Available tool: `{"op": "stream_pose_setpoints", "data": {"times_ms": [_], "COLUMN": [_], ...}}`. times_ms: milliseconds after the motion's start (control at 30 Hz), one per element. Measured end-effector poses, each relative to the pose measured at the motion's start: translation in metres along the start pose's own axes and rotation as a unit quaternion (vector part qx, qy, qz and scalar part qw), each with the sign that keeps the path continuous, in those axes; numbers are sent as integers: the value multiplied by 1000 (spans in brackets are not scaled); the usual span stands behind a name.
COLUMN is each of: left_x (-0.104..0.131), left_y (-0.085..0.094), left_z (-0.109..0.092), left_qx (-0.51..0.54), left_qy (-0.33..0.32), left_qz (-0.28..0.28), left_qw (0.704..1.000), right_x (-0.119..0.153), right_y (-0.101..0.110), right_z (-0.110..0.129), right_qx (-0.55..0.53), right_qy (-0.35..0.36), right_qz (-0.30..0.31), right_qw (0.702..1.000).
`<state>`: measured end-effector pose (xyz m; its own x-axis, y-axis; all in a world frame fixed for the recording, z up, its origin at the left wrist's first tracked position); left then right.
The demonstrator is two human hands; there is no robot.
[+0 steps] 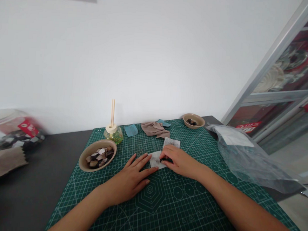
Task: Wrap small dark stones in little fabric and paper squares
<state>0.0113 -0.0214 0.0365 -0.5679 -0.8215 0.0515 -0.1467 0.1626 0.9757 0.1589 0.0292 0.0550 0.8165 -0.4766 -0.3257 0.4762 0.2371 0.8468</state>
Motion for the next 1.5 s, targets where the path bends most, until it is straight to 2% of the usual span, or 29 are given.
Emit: {"op": "stream_pose_setpoints", "data": {"times_ms": [200, 400, 1000, 1267, 1500], "left_x": [0, 0, -1, 0, 0], "left_y": [1, 1, -1, 1, 1], "left_z": [-1, -1, 0, -1, 0], "left_qx": [-1, -6, -12, 4, 1], "left_qy": [7, 9, 4, 4, 8], "left_qz": [12, 19, 10, 3, 12], "left_qw": [1000, 1000, 1000, 1000, 1000], "right_x": [-2, 0, 2, -2, 0], "right_y": [-3, 0, 0, -1, -2], "right_z": [2, -1, -1, 2, 0], "right_qx": [-19, -19, -15, -24, -17], "right_qy": [14, 0, -5, 27, 12], "right_qz": [3, 5, -3, 6, -4], "right_qw": [1000, 1000, 1000, 999, 1000]}}
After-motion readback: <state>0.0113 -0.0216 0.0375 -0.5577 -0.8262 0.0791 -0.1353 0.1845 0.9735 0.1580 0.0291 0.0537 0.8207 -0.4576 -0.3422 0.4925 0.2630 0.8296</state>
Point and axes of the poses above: each hand's wrist, its own x-axis away from the middle knuckle, its own y-axis out of the back of the hand, z = x × y, the point moved 6 cm from there along -x, towards the middle knuckle, and after that the axes turned 13 degrees about y, right-handed, at the moved point
